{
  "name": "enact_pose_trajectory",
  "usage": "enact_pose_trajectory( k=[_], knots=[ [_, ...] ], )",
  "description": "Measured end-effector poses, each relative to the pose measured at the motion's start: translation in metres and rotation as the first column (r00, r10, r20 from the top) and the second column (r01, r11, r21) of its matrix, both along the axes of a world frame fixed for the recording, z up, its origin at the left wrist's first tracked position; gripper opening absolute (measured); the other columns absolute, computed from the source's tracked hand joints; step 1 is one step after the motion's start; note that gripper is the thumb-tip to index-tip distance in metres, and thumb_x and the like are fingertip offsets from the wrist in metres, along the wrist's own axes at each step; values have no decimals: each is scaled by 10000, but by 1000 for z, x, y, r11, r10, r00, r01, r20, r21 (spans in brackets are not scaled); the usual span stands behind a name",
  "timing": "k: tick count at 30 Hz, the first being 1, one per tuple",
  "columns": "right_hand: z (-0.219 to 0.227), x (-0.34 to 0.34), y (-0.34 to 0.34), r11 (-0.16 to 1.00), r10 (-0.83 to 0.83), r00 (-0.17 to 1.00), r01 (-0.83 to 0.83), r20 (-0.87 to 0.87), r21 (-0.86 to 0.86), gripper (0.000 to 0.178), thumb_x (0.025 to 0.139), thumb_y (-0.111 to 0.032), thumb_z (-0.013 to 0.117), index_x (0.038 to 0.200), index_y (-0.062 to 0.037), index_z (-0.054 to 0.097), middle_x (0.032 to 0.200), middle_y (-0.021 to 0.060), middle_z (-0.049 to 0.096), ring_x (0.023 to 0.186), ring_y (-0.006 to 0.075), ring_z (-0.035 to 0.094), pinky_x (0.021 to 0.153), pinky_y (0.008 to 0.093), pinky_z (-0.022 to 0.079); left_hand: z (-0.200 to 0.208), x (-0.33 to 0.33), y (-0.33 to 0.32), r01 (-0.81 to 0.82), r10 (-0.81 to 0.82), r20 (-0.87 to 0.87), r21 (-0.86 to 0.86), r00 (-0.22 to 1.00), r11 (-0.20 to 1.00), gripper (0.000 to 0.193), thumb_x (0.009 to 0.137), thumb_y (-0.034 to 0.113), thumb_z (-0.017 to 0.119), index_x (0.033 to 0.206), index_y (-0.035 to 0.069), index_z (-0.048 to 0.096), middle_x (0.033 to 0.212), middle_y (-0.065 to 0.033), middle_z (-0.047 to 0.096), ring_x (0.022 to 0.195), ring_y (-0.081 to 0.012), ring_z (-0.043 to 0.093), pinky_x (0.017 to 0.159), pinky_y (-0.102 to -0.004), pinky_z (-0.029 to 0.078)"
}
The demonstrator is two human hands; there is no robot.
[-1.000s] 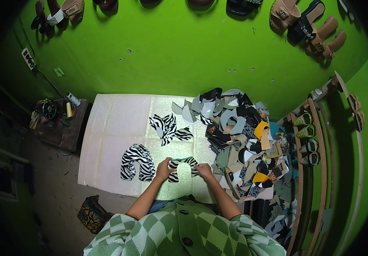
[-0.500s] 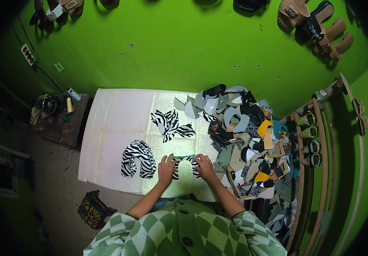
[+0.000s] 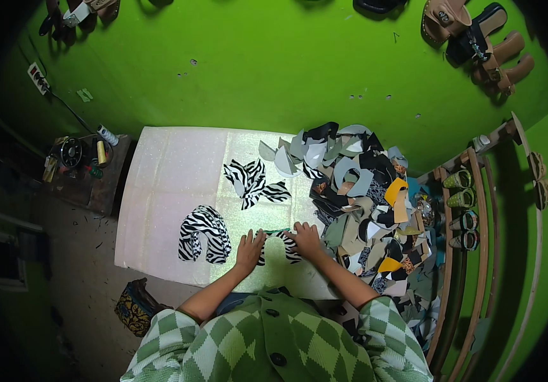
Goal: The person is sorting through a large pile of various shoe material components on a table, identifying matching pairs and organizing them.
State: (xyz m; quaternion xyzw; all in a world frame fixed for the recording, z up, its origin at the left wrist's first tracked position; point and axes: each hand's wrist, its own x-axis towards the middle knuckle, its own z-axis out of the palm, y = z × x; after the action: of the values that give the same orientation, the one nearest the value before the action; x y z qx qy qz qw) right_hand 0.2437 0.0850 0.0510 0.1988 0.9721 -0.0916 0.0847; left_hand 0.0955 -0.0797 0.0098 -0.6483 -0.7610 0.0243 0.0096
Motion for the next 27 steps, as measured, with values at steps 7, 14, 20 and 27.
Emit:
enact_pose_trajectory(
  k=[7,14,20,27],
  knots=[
    [-7,10,-10,998,-32,998,34,-51,46,707,557,-295,783,1213,-256,521,988,46,456,934,219,442,746,367,339,0,8,4,-52,51,54,15,997,999,532,762,181,569,1265,66,440,1301,-60,406,1095,-260,426,918,-368,330],
    [2,-5,0,943,-203,960,138,-195,-303,466,647,-162,720,1087,-166,567,1006,83,480,1003,249,466,805,367,363,15,-8,14,-168,115,317,146,941,975,460,600,201,745,1004,94,551,1091,-88,488,1052,-241,439,898,-369,330],
    [-7,-50,32,882,-334,876,161,-347,-443,277,730,-142,625,1000,-94,585,966,117,546,946,293,528,828,364,412,35,-30,36,-319,230,488,106,842,942,411,633,174,732,995,98,553,1046,-74,509,991,-250,483,824,-371,371],
    [-39,-114,51,773,-494,730,120,-472,-623,353,728,-103,661,1048,7,561,874,118,591,746,191,572,690,295,471,36,-72,73,-516,335,564,195,755,834,527,662,138,718,1120,52,471,1069,-95,503,989,-282,477,813,-386,378]
  ],
)
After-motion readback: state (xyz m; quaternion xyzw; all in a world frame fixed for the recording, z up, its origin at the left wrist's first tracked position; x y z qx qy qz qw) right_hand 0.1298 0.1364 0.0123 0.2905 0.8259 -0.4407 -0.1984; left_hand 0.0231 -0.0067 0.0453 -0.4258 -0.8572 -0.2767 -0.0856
